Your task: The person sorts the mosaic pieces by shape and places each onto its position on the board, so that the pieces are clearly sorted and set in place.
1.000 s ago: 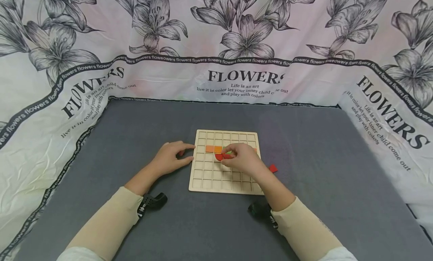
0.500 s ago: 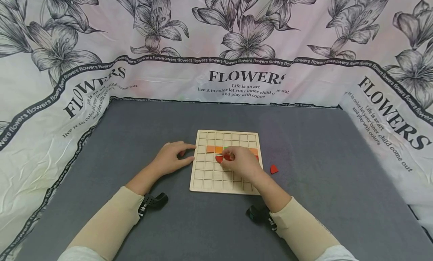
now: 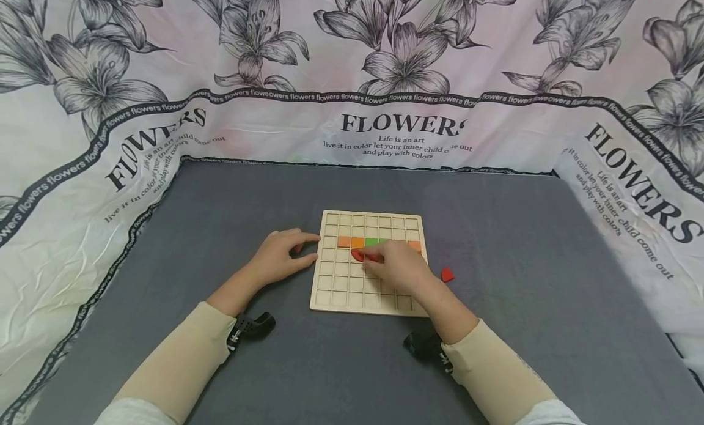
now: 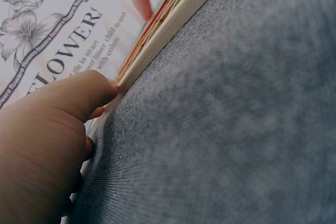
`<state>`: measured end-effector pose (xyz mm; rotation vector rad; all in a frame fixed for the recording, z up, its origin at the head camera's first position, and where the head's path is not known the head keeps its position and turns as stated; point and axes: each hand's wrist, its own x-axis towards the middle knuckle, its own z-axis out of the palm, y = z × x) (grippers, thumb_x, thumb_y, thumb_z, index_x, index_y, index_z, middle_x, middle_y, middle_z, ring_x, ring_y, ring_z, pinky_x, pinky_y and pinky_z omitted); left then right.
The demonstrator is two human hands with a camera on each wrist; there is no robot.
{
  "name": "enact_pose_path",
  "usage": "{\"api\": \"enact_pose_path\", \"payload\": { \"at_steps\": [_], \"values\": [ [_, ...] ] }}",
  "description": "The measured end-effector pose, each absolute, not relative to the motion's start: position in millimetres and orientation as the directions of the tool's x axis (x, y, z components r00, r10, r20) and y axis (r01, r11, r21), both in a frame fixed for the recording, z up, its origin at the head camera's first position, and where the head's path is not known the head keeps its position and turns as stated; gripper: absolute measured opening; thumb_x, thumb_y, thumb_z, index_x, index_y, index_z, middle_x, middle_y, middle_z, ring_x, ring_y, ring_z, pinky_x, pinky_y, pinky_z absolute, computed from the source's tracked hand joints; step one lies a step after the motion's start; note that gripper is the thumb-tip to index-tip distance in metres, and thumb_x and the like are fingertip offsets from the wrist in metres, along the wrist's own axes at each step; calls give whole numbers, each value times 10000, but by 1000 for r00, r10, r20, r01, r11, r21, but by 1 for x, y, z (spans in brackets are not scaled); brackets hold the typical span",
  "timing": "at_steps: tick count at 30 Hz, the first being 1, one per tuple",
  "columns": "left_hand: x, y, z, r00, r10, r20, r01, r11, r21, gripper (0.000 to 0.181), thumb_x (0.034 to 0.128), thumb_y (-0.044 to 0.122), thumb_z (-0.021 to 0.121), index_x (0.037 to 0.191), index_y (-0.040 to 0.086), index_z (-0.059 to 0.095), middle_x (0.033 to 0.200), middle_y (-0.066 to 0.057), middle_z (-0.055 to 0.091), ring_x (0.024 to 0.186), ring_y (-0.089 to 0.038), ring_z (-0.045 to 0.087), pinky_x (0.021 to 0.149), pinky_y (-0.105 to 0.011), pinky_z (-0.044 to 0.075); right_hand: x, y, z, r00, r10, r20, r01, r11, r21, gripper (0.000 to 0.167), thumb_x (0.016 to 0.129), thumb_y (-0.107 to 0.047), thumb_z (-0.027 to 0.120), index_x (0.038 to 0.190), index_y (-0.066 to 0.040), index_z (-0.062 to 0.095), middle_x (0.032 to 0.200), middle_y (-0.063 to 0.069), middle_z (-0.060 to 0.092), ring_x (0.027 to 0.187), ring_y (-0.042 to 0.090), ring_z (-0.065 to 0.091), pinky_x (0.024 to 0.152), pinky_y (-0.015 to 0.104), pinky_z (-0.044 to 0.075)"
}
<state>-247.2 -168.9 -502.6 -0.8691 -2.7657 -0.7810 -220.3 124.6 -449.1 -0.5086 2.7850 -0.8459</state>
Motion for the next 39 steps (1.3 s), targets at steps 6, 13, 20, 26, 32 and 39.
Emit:
{"api": "enact_pose_path", "payload": {
  "at_steps": [6,13,20,26,32,39],
  "values": [
    [-248,-169,-503,-825,496,271,564,699,440,370,960,331,749,1300,184,726,743,69,414,623,-117,324,707,-365,261,-234,160,-425,-911,-392,-129,-265,794,-547,342,994,-216,669,1314,-105,712,763,4,625,608,154,506,586,340,421],
    [-247,-170,-501,-835,492,246,548,704,452,357,967,327,743,1300,198,726,747,68,417,630,-122,332,721,-373,267,-240,211,-407,-902,-272,-335,-102,889,-446,206,920,-232,752,1015,-51,727,913,74,650,770,229,567,692,411,472],
    [-248,-170,-500,-833,496,244,551,705,446,357,970,328,737,1303,199,724,752,67,423,642,-122,345,724,-375,268,-234,225,-407,-833,-80,-548,56,972,-228,329,789,-285,855,716,-73,615,663,33,518,609,193,481,586,362,390],
    [-248,-169,-501,-835,492,247,549,707,447,363,968,329,741,1305,197,724,747,70,421,630,-121,336,721,-374,266,-235,225,-409,-827,-82,-556,61,970,-234,357,781,-258,851,632,-116,560,601,3,466,560,169,454,547,337,358],
    [-248,-169,-503,-833,495,249,552,706,444,363,967,331,742,1305,196,724,745,70,420,626,-119,333,719,-375,269,-238,227,-408,-852,-116,-511,48,954,-297,299,779,-142,728,564,-140,521,542,-21,432,493,138,412,493,300,332],
    [-248,-169,-504,-834,493,249,550,711,438,359,966,331,744,1301,202,727,739,68,415,615,-122,324,711,-370,262,-240,218,-400,-949,-112,-294,16,916,-401,106,818,-95,708,838,-24,631,766,86,594,688,239,540,605,370,438]
  ]
}}
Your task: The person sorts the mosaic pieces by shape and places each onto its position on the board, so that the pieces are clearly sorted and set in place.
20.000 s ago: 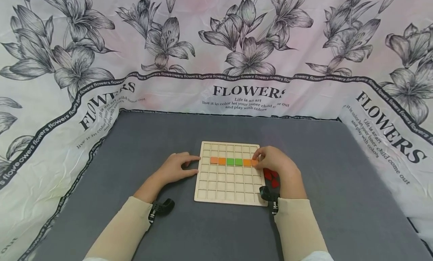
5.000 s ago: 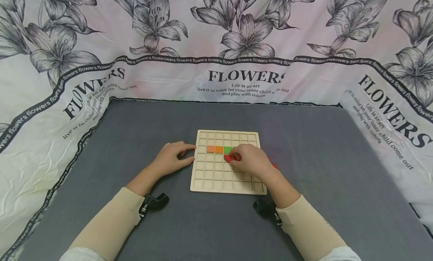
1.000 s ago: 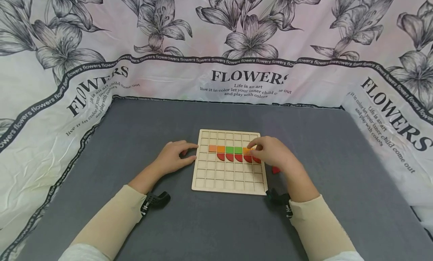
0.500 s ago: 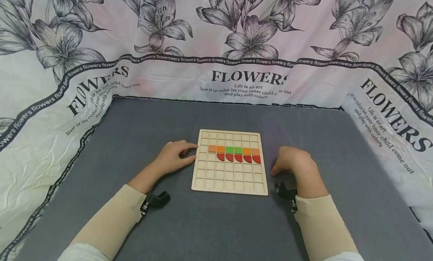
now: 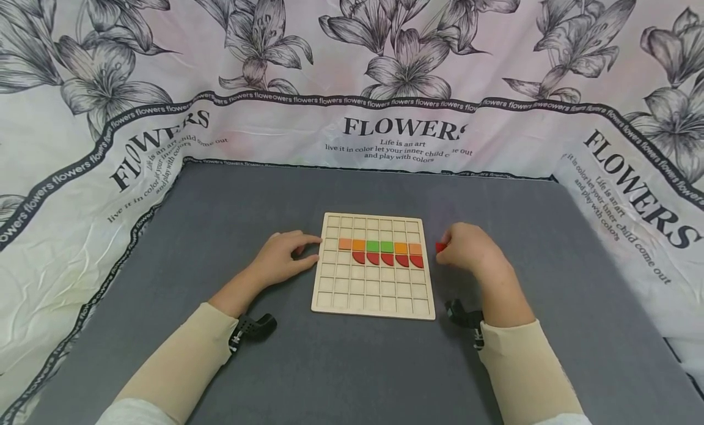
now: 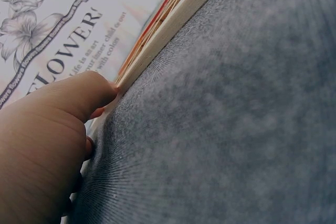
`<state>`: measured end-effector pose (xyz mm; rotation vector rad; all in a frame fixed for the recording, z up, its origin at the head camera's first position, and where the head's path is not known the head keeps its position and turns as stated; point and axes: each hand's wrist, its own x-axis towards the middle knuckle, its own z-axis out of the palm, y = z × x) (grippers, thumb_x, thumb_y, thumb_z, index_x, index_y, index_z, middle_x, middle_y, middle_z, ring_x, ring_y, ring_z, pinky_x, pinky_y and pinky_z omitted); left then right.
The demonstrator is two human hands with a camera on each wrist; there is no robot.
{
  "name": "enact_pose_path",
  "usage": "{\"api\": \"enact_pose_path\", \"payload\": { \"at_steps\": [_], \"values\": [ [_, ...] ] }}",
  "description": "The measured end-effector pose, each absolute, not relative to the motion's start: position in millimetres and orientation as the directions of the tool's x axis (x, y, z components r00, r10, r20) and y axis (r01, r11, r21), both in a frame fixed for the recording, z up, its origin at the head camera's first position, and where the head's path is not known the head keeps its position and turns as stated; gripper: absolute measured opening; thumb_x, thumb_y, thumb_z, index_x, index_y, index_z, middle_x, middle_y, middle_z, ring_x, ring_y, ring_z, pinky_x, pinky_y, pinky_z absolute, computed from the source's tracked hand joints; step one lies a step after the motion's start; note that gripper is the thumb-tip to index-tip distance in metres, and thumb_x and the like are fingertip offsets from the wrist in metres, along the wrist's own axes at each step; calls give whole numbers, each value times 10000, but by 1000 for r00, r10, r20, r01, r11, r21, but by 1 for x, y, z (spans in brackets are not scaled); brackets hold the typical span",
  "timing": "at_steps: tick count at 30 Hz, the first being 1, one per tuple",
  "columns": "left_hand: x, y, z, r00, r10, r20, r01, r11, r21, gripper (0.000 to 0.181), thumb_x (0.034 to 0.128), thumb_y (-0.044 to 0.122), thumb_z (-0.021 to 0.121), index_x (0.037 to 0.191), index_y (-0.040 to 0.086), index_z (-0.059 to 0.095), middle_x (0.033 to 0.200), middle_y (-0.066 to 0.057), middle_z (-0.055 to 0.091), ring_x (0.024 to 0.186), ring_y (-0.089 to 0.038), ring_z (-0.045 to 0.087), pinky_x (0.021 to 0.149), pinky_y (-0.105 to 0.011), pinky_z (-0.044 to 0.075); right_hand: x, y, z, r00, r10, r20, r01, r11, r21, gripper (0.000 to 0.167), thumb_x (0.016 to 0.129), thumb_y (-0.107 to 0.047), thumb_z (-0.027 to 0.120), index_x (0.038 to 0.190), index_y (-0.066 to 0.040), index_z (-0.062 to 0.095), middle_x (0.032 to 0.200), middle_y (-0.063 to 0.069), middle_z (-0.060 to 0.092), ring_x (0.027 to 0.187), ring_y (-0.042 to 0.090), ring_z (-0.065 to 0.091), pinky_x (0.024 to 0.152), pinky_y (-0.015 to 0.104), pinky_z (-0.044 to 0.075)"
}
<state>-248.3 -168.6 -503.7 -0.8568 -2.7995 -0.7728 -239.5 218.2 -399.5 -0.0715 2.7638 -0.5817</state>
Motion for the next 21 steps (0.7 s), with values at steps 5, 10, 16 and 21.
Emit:
{"api": "enact_pose_path", "payload": {
  "at_steps": [5,10,16,21],
  "values": [
    [-248,-169,-502,-825,498,268,565,703,432,359,970,332,738,1303,197,724,740,71,411,616,-118,317,704,-367,262,-239,199,-391,-962,-165,-217,-41,873,-486,273,857,-144,762,1051,11,650,972,134,652,839,279,602,729,425,494],
    [-245,-170,-502,-829,494,261,558,705,437,360,971,331,736,1304,195,723,741,79,416,621,-110,327,700,-366,269,-239,165,-391,-952,-253,-170,-122,829,-546,271,890,-153,775,1096,-1,688,1010,130,686,868,274,640,743,427,526],
    [-249,-169,-503,-824,503,263,566,706,426,369,973,355,732,1311,211,718,744,86,417,628,-102,333,712,-368,271,-241,123,-393,-928,-342,-146,-205,799,-566,256,884,-165,809,1087,-33,724,898,55,674,722,198,618,704,369,515],
    [-251,-170,-505,-823,506,257,567,712,414,374,977,368,725,1320,219,713,749,92,413,631,-99,336,712,-366,270,-245,96,-409,-917,-366,-155,-228,804,-550,224,873,-217,831,1050,-103,753,812,1,656,657,168,588,631,339,482]
  ]
}}
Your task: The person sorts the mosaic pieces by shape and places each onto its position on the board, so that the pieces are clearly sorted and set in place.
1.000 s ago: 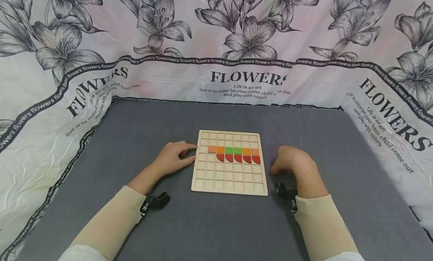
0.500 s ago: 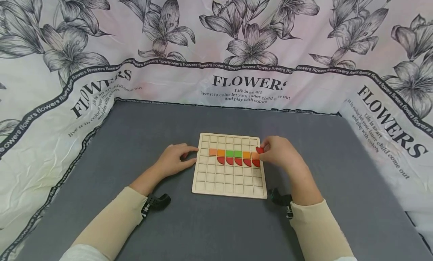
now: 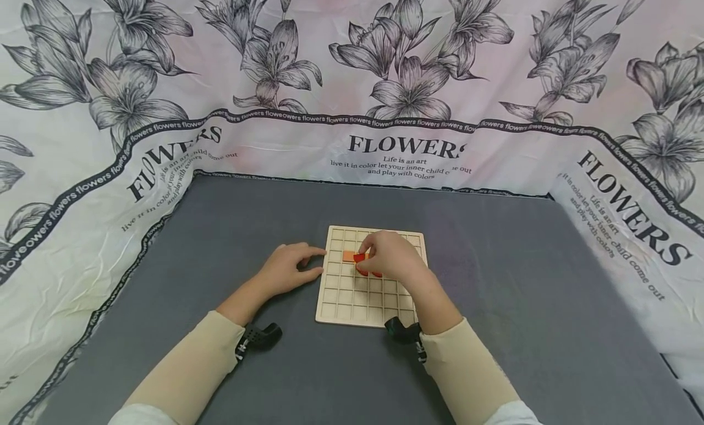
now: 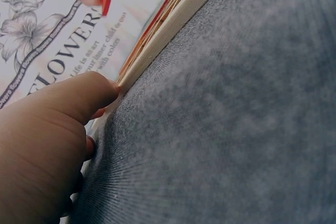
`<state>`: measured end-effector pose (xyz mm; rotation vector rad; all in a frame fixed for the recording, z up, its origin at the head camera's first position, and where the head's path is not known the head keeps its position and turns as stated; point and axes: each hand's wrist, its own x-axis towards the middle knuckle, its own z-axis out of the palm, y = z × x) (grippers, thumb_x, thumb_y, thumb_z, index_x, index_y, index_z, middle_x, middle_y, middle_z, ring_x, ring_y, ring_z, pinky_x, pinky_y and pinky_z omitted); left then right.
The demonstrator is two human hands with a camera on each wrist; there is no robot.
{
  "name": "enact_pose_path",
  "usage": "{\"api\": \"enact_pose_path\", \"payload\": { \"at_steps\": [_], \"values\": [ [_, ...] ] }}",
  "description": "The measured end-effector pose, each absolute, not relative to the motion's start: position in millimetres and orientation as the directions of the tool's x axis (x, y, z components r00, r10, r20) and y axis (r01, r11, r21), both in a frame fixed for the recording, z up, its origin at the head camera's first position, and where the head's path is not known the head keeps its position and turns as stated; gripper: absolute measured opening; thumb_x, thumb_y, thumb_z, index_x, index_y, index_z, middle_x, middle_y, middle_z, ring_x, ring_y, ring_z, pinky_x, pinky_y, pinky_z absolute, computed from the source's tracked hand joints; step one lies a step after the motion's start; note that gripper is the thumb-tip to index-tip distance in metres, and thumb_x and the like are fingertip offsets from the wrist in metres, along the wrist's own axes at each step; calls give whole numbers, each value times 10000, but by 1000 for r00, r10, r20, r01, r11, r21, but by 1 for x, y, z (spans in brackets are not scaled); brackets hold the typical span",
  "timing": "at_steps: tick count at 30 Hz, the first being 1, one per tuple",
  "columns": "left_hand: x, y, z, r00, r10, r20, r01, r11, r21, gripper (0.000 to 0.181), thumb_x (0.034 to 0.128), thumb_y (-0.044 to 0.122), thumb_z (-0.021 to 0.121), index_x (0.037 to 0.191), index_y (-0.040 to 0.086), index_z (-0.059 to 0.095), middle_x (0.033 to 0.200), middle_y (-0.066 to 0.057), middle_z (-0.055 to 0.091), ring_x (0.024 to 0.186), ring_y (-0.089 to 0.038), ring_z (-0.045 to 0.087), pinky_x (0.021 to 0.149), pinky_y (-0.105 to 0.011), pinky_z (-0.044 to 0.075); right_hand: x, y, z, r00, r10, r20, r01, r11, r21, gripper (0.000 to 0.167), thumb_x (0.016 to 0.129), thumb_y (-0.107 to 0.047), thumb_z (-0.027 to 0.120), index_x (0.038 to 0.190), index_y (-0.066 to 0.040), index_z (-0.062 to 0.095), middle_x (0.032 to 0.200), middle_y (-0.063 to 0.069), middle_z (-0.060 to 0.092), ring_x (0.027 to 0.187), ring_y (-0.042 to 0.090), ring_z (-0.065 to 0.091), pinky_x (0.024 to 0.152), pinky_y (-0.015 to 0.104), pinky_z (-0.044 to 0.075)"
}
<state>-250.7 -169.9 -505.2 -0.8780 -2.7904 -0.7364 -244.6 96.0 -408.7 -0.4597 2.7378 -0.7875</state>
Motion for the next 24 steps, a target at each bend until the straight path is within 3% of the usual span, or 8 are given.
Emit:
{"api": "enact_pose_path", "payload": {
  "at_steps": [5,13,24],
  "values": [
    [-250,-170,-504,-827,499,259,562,713,419,370,970,350,737,1313,215,717,751,92,419,639,-97,352,710,-364,278,-245,80,-423,-908,-384,-169,-249,817,-520,200,849,-232,854,1001,-126,778,788,-30,665,698,161,589,637,333,479],
    [-247,-166,-505,-820,512,257,572,709,412,374,972,354,731,1314,202,715,747,91,423,629,-86,344,724,-371,287,-238,74,-443,-909,-371,-188,-250,848,-468,146,830,-197,844,946,-139,776,915,-31,681,750,169,583,678,347,487],
    [-249,-168,-504,-821,502,273,571,716,401,364,972,350,731,1305,204,721,736,89,421,617,-85,337,716,-362,287,-241,73,-445,-941,-330,-77,-253,835,-489,134,807,-244,898,889,-171,820,946,-41,731,774,131,616,676,334,506]
  ]
}}
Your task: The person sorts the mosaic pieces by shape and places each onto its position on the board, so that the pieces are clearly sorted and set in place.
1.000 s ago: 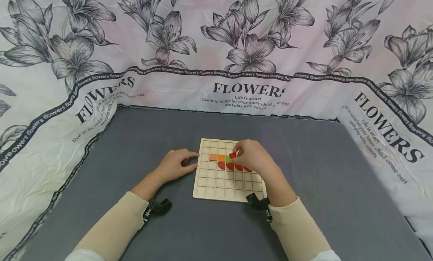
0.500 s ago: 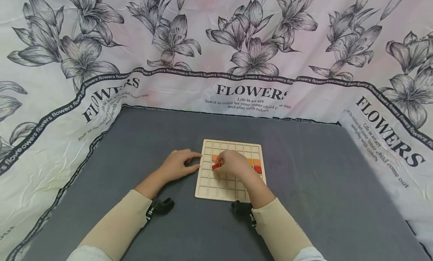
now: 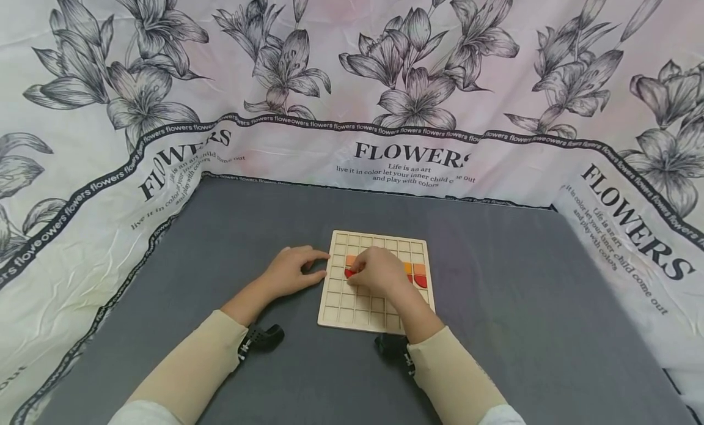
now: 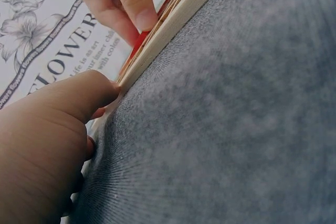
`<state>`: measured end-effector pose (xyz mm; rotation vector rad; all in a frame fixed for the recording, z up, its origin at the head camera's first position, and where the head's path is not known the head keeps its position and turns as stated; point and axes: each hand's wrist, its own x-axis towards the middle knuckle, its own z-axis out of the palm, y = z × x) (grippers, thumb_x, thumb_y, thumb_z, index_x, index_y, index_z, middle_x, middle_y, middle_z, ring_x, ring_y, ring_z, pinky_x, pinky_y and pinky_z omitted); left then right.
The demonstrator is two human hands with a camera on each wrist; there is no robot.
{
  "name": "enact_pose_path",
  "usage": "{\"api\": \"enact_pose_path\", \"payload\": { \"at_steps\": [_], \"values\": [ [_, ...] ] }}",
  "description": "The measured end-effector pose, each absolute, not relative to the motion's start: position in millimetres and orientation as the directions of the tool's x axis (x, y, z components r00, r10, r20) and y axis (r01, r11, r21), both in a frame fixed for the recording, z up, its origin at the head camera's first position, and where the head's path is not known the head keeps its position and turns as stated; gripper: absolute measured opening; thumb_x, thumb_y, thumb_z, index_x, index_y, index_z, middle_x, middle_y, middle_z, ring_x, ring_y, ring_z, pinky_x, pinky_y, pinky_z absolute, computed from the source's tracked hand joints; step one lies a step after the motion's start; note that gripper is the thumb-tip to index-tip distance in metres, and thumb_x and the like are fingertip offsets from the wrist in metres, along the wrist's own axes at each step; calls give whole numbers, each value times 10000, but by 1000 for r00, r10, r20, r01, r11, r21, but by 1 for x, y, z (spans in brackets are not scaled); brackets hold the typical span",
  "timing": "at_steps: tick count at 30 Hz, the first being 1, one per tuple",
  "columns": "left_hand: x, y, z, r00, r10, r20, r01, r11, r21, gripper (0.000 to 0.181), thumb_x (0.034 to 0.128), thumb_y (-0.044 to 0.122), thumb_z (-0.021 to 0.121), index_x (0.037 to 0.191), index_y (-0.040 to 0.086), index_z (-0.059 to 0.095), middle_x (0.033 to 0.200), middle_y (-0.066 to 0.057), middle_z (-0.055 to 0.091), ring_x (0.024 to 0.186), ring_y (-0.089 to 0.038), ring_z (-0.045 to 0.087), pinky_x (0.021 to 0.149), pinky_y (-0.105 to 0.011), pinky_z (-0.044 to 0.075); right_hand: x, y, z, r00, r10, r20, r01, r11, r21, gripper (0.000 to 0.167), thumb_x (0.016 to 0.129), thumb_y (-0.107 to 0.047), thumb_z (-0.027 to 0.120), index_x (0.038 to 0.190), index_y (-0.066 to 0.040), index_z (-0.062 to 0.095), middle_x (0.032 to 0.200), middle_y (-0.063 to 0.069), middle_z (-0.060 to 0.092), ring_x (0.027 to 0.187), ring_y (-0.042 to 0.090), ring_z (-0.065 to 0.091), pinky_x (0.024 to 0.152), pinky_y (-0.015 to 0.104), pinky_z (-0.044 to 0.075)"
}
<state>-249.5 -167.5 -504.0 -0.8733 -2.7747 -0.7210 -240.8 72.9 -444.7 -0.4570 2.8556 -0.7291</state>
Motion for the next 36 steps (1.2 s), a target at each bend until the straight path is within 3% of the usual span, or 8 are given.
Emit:
{"api": "enact_pose_path", "payload": {
  "at_steps": [20,26,36],
  "values": [
    [-254,-160,-501,-811,521,267,584,700,410,355,985,356,710,1306,206,718,742,92,427,618,-89,354,711,-357,301,-240,79,-446,-971,-230,-60,-169,848,-502,146,788,-234,910,917,-187,859,964,-31,766,942,202,689,761,357,538],
    [-255,-162,-501,-796,524,304,605,687,402,344,968,337,735,1280,192,728,737,96,422,617,-80,343,697,-356,295,-241,77,-447,-980,-195,-51,-140,842,-520,133,781,-236,916,889,-188,854,954,-26,760,884,188,669,711,346,516],
    [-249,-169,-510,-798,505,330,603,688,404,326,958,321,748,1252,180,740,729,97,410,605,-75,317,675,-348,284,-241,70,-449,-965,-229,-130,-133,850,-510,222,798,-259,909,1001,-205,836,1078,-15,741,909,194,653,720,346,507]
  ]
}}
